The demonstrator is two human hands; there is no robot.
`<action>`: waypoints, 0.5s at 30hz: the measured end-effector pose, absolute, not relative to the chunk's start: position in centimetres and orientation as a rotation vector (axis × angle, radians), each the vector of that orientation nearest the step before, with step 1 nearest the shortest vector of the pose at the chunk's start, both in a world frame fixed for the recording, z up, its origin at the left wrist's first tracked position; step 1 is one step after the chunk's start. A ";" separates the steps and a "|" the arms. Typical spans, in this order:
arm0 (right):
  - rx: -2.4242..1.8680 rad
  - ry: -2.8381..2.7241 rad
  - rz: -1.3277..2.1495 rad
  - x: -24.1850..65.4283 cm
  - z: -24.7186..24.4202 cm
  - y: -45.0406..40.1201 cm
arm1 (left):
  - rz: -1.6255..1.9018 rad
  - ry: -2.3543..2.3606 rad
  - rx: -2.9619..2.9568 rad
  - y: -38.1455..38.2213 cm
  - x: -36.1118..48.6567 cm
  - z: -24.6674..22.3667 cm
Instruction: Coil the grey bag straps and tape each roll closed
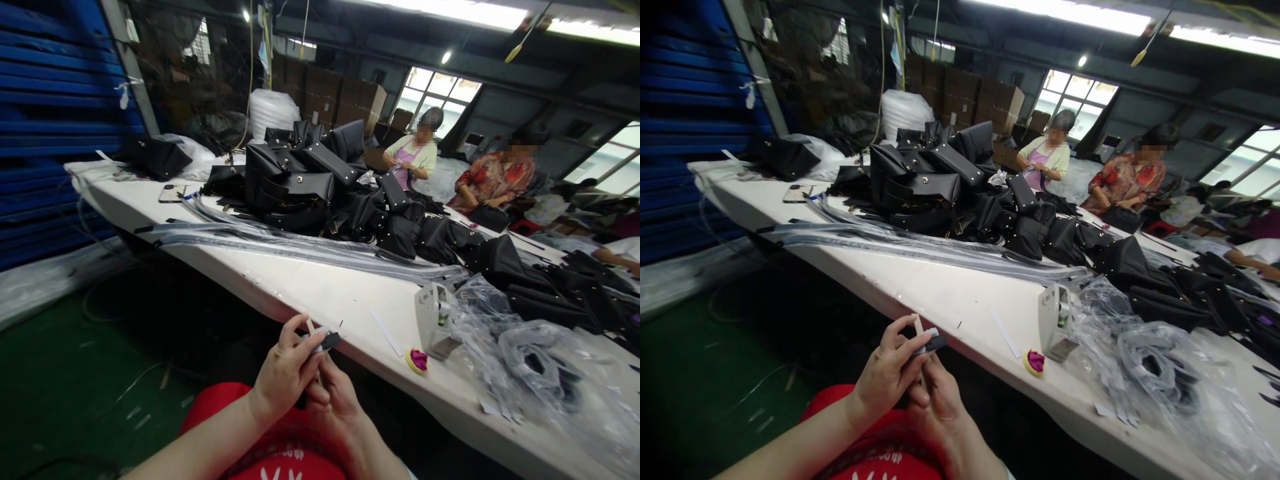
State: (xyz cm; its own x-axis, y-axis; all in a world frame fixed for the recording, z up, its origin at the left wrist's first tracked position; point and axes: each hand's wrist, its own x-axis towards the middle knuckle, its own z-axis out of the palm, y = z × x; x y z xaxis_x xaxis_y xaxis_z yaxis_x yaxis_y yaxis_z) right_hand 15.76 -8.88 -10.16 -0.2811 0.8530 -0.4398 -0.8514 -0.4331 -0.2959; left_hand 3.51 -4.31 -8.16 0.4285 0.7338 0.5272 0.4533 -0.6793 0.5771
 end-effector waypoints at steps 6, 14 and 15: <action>-0.749 -0.207 1.770 15.2 -10.8 -8.6 | 1.073 1.112 2.147 -4.5 3.9 -8.2; -0.782 -0.295 1.699 15.3 -10.8 -8.4 | 1.040 1.084 1.993 -4.6 4.0 -8.5; -0.792 -0.310 1.690 15.2 -10.8 -8.4 | 1.022 1.053 1.964 -4.6 4.1 -8.6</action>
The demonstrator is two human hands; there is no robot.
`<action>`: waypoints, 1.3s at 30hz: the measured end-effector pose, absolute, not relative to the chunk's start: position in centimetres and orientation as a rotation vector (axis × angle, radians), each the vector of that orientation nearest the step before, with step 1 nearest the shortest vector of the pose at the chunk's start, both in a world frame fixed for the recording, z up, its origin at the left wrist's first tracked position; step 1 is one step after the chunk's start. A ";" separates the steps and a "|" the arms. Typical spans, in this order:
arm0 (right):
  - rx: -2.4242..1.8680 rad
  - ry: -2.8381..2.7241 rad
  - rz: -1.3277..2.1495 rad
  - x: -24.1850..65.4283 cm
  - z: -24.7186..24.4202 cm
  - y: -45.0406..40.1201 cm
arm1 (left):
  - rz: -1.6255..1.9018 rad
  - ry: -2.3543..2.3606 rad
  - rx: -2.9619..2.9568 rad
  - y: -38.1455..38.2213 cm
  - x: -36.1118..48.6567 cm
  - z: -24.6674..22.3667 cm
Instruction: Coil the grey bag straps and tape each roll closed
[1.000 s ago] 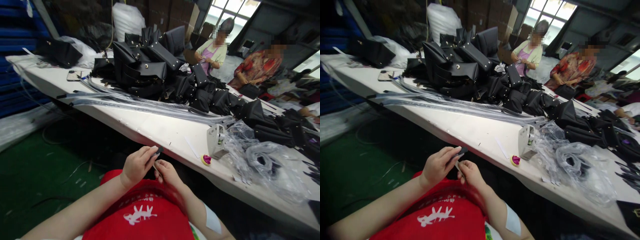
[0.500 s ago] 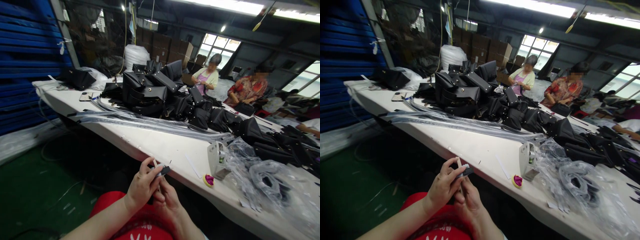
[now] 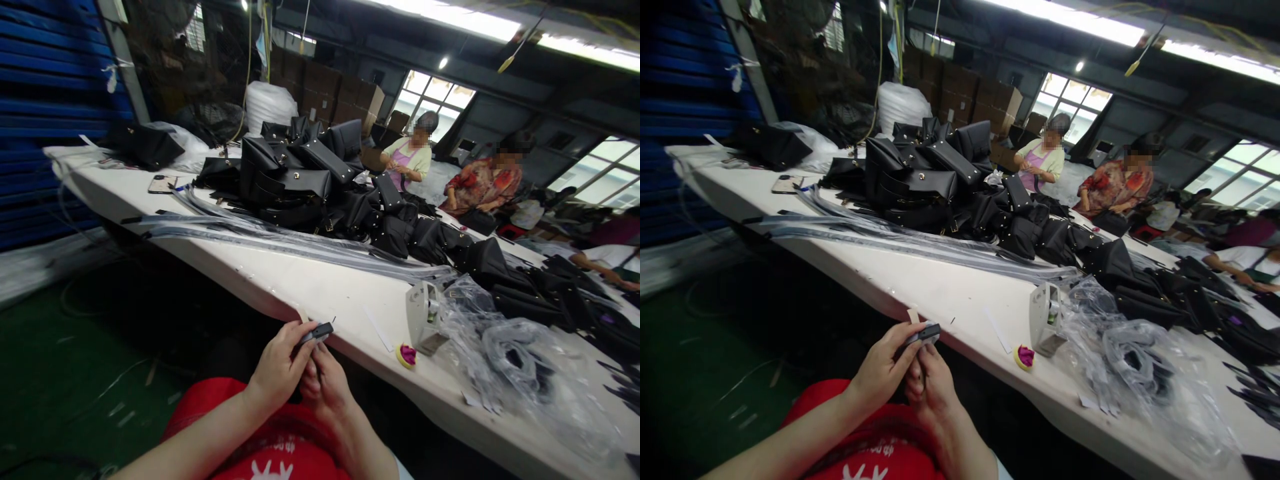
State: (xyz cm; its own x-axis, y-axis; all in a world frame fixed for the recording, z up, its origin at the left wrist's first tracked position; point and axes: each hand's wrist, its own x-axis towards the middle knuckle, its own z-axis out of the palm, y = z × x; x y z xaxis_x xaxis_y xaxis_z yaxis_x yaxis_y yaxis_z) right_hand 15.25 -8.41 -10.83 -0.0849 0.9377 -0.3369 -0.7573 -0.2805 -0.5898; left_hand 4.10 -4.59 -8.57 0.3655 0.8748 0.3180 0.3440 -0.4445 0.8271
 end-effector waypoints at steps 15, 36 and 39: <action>-1.140 -1.093 1.292 17.3 -10.2 -11.1 | 0.906 1.205 1.554 -1.5 2.3 -10.7; -1.451 -1.246 1.296 20.7 -10.4 -10.4 | 0.556 0.947 1.871 -6.2 2.7 -9.7; -1.406 -1.127 1.495 21.3 -10.5 -10.6 | 0.541 0.966 1.862 -6.7 3.0 -9.7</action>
